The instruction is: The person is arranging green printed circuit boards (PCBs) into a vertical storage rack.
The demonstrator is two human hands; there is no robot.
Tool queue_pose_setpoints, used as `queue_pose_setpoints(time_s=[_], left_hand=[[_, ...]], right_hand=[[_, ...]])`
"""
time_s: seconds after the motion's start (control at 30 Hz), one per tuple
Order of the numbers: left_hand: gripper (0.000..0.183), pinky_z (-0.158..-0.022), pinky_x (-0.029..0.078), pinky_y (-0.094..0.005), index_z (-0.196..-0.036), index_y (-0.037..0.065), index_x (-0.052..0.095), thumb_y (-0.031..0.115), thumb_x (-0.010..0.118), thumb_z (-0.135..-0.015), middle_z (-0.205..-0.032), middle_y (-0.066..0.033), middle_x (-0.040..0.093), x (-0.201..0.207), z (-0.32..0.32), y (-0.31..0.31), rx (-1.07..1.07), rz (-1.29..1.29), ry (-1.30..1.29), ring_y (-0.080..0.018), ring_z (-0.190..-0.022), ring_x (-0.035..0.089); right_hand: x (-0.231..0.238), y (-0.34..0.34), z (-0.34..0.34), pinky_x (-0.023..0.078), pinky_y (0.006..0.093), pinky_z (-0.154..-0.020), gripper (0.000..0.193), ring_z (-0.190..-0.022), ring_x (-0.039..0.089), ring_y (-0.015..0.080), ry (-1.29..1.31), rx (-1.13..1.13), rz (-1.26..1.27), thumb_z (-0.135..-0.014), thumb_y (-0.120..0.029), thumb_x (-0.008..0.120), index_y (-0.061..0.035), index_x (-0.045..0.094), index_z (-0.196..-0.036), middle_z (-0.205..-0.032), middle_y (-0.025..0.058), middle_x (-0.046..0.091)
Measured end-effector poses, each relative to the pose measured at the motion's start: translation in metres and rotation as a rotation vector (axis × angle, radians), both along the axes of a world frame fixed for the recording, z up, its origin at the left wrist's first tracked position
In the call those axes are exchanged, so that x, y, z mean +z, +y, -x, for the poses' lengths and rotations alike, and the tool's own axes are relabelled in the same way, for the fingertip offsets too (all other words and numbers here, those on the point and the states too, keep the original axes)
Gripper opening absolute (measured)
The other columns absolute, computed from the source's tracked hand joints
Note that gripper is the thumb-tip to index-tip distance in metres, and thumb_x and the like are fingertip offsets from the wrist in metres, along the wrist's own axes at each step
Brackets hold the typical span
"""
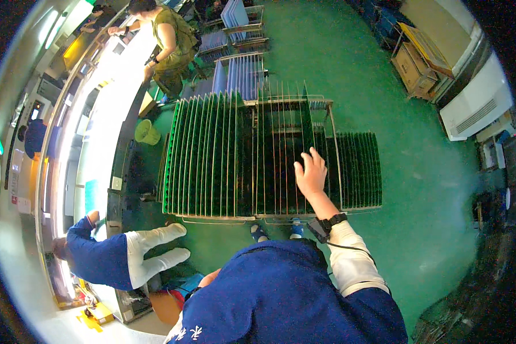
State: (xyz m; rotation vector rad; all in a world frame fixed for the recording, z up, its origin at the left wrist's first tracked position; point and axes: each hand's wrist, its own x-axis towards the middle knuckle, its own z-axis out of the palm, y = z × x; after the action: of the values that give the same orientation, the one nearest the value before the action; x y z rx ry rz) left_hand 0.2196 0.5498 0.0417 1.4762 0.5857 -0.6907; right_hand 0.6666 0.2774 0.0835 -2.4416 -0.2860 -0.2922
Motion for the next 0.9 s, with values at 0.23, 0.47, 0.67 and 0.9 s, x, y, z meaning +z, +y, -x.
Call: queue_pose_setpoints(time_s=[0.23, 0.47, 0.67, 0.9], left_hand=[[0.045, -0.107, 0.033, -0.0313, -0.138, 0.005, 0.04, 0.018, 0.044, -0.095, -0.141, -0.0128, 0.044, 0.015, -0.017, -0.004, -0.248, -0.199, 0.178, -0.0219, -0.128, 0.044], [0.041, -0.107, 0.033, -0.0355, -0.129, 0.005, 0.053, 0.028, 0.041, -0.098, -0.134, -0.0125, 0.052, 0.006, 0.001, -0.004, 0.716, 0.503, 0.366, -0.0264, -0.125, 0.046], [0.044, -0.112, 0.026, -0.031, -0.138, 0.003, 0.04, 0.025, 0.035, -0.101, -0.142, -0.0099, 0.044, 0.028, -0.024, -0.014, 0.593, 0.391, 0.385, -0.0222, -0.131, 0.037], [0.048, -0.101, 0.039, -0.0363, -0.128, 0.007, 0.052, 0.037, 0.05, -0.09, -0.131, -0.0191, 0.052, 0.025, -0.025, -0.012, -0.361, -0.409, -0.015, -0.0333, -0.123, 0.048]], right_hand=[[-0.017, -0.033, -0.02, 0.04, 0.0461, -0.096, 0.04, -0.117, 0.048, 0.035, -0.003, -0.138, -0.093, -0.088, -0.031, 0.06, -0.0082, 0.055, -0.121, -0.127, 0.0145, 0.051], [-0.058, -0.055, -0.021, 0.047, 0.0357, -0.086, 0.048, -0.099, 0.061, 0.0265, 0.278, -0.207, -0.271, -0.091, -0.041, 0.057, -0.0001, 0.059, -0.117, -0.11, 0.0147, 0.062], [-0.054, -0.055, -0.018, 0.047, 0.0368, -0.086, 0.051, -0.1, 0.061, 0.0265, 0.358, -0.171, -0.224, -0.091, -0.046, 0.056, -0.0006, 0.059, -0.115, -0.111, 0.0137, 0.062], [-0.051, -0.036, -0.014, 0.048, 0.0404, -0.081, 0.039, -0.093, 0.061, 0.0304, 0.172, -0.133, -0.079, -0.091, -0.034, 0.057, -0.0011, 0.059, -0.113, -0.103, 0.0162, 0.061]])
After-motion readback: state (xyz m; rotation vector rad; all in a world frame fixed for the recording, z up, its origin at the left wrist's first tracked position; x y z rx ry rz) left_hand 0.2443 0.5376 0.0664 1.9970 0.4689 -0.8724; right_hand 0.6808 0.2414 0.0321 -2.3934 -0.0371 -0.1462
